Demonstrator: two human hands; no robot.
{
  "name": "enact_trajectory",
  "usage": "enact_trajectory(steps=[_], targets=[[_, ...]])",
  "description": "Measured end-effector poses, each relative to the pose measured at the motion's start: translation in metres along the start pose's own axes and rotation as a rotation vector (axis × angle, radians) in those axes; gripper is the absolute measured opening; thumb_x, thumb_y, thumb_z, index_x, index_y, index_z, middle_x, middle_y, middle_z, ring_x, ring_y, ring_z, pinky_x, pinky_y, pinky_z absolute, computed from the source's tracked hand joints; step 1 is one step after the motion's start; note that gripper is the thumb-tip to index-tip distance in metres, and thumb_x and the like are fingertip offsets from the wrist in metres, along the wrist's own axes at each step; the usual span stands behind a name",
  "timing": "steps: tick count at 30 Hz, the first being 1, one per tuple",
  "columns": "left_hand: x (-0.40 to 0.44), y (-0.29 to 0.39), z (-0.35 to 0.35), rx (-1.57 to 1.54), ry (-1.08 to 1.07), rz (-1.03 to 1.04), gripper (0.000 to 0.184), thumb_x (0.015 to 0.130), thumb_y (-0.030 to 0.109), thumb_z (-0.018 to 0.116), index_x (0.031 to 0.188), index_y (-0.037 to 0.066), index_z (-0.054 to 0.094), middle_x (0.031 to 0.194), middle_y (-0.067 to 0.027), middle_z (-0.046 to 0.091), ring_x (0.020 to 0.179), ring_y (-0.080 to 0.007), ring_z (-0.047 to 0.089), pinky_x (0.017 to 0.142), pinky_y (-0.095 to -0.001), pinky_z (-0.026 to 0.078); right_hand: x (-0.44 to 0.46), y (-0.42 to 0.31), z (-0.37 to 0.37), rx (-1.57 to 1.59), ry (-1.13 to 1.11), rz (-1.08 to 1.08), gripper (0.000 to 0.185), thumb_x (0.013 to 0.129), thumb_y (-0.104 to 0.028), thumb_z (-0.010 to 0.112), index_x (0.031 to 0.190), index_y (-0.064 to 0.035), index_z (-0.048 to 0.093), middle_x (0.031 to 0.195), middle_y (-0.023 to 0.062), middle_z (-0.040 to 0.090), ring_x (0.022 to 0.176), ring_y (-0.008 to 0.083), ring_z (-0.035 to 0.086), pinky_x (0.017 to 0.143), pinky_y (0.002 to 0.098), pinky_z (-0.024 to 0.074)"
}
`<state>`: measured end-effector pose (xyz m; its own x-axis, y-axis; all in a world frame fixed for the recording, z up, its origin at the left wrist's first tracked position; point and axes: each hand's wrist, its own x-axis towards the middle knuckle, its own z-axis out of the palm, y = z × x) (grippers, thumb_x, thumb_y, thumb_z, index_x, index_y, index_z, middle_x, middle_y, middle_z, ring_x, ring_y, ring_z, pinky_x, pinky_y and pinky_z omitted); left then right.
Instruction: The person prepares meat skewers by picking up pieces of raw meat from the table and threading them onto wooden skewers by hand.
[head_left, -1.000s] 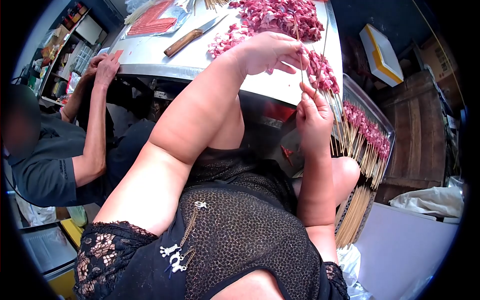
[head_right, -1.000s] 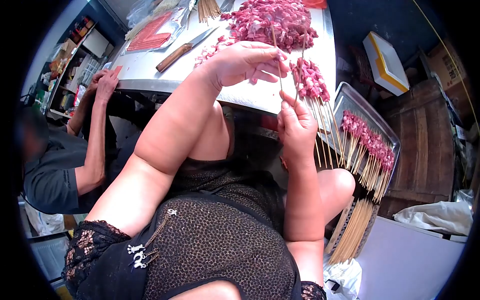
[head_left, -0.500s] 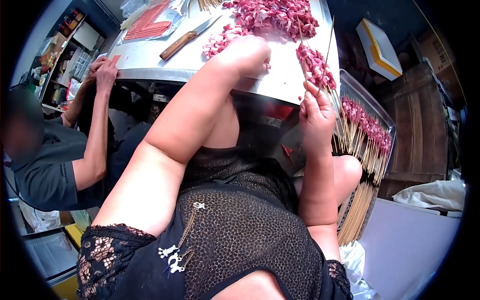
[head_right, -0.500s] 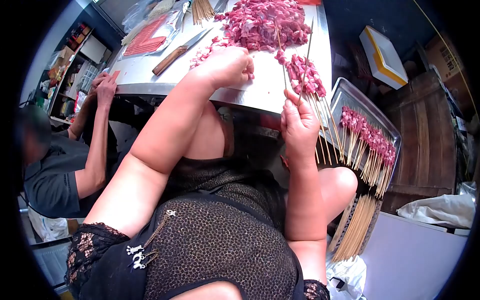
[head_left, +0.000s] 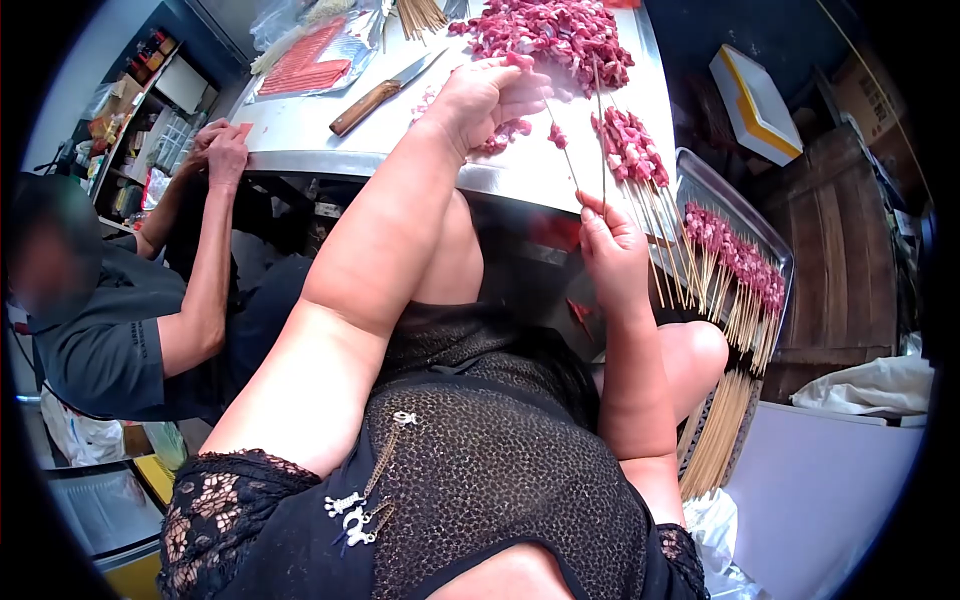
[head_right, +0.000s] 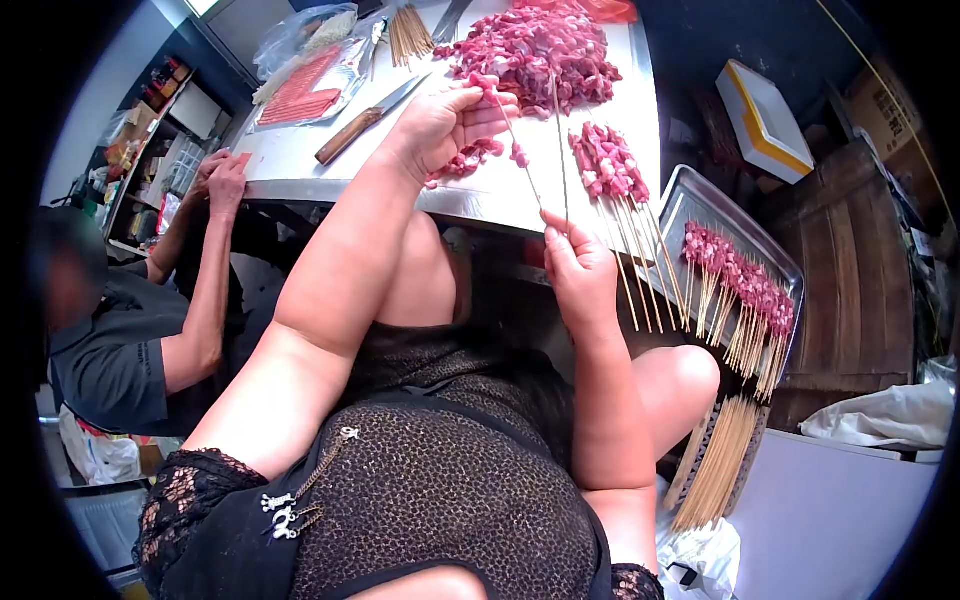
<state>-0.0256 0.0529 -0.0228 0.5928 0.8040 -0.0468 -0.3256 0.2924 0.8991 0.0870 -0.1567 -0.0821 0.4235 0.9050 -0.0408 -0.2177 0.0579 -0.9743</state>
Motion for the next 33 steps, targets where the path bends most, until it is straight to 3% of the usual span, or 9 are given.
enact_trajectory(steps=[5, 8, 10, 17, 19, 22, 23, 31, 33], targets=[[0.002, 0.003, 0.001, -0.118, -0.066, -0.064, 0.016, 0.091, 0.007, 0.049, 0.105, 0.0, 0.054, 0.103, -0.0191, 0.063, 0.091, -0.0282, 0.066, 0.073, -0.0346, 0.057, 0.003, 0.007, -0.003, -0.032, 0.013, -0.008, 0.024, 0.091, -0.009, 0.053, 0.113, 0.0007, 0.06, 0.063, -0.0073, 0.047, 0.052, 0.0001, 0.038, 0.048, 0.0154, 0.0319], [-0.001, 0.005, 0.004, 0.005, -0.065, 0.037, 0.015, 0.089, 0.005, 0.054, 0.103, 0.0, 0.055, 0.101, -0.0176, 0.064, 0.089, -0.0262, 0.066, 0.069, -0.0342, 0.057, 0.004, 0.005, -0.003, -0.086, 0.022, -0.036, 0.024, 0.091, -0.009, 0.053, 0.113, 0.0001, 0.061, 0.062, -0.0074, 0.046, 0.052, 0.0003, 0.038, 0.047, 0.0157, 0.0319], [0.0, 0.005, 0.005, -0.011, -0.025, 0.066, 0.019, 0.091, 0.005, 0.051, 0.105, -0.006, 0.055, 0.099, -0.0195, 0.064, 0.09, -0.0253, 0.066, 0.08, -0.0328, 0.057, 0.001, 0.003, -0.002, -0.052, 0.017, -0.026, 0.024, 0.091, -0.009, 0.054, 0.113, 0.0004, 0.061, 0.062, -0.0075, 0.046, 0.052, 0.0003, 0.038, 0.047, 0.0157, 0.0316], [-0.005, 0.006, 0.005, 0.02, -0.017, 0.043, 0.016, 0.091, 0.003, 0.051, 0.104, -0.005, 0.057, 0.1, -0.0192, 0.064, 0.09, -0.0253, 0.066, 0.079, -0.0333, 0.057, 0.001, 0.004, -0.005, -0.082, 0.031, -0.027, 0.023, 0.091, -0.009, 0.054, 0.111, 0.0, 0.062, 0.062, -0.0077, 0.046, 0.052, -0.0001, 0.037, 0.047, 0.0157, 0.0308], [-0.005, 0.005, 0.004, 0.028, -0.037, 0.021, 0.016, 0.09, 0.003, 0.052, 0.104, -0.005, 0.056, 0.1, -0.0189, 0.064, 0.091, -0.0254, 0.066, 0.079, -0.0336, 0.057, 0.0, -0.002, -0.01, -0.214, 0.03, -0.032, 0.022, 0.09, -0.006, 0.054, 0.109, 0.0002, 0.063, 0.071, -0.0092, 0.05, 0.059, -0.0014, 0.04, 0.052, 0.0142, 0.0311], [-0.009, 0.009, 0.007, 0.062, -0.082, 0.006, 0.017, 0.09, 0.005, 0.054, 0.105, -0.003, 0.056, 0.1, -0.0175, 0.065, 0.091, -0.0249, 0.066, 0.079, -0.0335, 0.057, -0.001, -0.011, -0.017, -0.32, 0.011, -0.025, 0.021, 0.09, -0.007, 0.055, 0.108, -0.0007, 0.064, 0.072, -0.0101, 0.05, 0.06, -0.0014, 0.04, 0.053, 0.0144, 0.0318], [-0.011, 0.011, 0.009, 0.086, -0.103, -0.014, 0.018, 0.089, 0.006, 0.055, 0.105, -0.002, 0.056, 0.101, -0.0171, 0.065, 0.091, -0.0246, 0.066, 0.079, -0.0332, 0.057, 0.002, -0.004, -0.018, -0.395, 0.036, -0.132, 0.021, 0.09, -0.008, 0.056, 0.109, -0.0011, 0.064, 0.072, -0.0103, 0.05, 0.06, -0.0011, 0.04, 0.053, 0.0144, 0.0318], [-0.013, 0.005, 0.016, 0.001, -0.196, -0.014, 0.022, 0.087, 0.009, 0.06, 0.106, 0.001, 0.055, 0.102, -0.0154, 0.063, 0.095, -0.0255, 0.064, 0.085, -0.0362, 0.053, 0.001, 0.013, -0.001, -0.318, 0.127, -0.271, 0.022, 0.091, -0.007, 0.055, 0.111, -0.0022, 0.063, 0.07, -0.0091, 0.049, 0.058, -0.0008, 0.039, 0.052, 0.014, 0.0304], [-0.016, 0.006, 0.019, 0.003, -0.179, 0.022, 0.021, 0.09, 0.012, 0.057, 0.107, 0.0, 0.055, 0.104, -0.0157, 0.064, 0.096, -0.0232, 0.064, 0.08, -0.0312, 0.055, 0.0, 0.008, 0.001, -0.298, 0.121, -0.248, 0.022, 0.091, -0.006, 0.055, 0.111, -0.0022, 0.063, 0.069, -0.0088, 0.049, 0.057, -0.0006, 0.039, 0.052, 0.014, 0.0304]])
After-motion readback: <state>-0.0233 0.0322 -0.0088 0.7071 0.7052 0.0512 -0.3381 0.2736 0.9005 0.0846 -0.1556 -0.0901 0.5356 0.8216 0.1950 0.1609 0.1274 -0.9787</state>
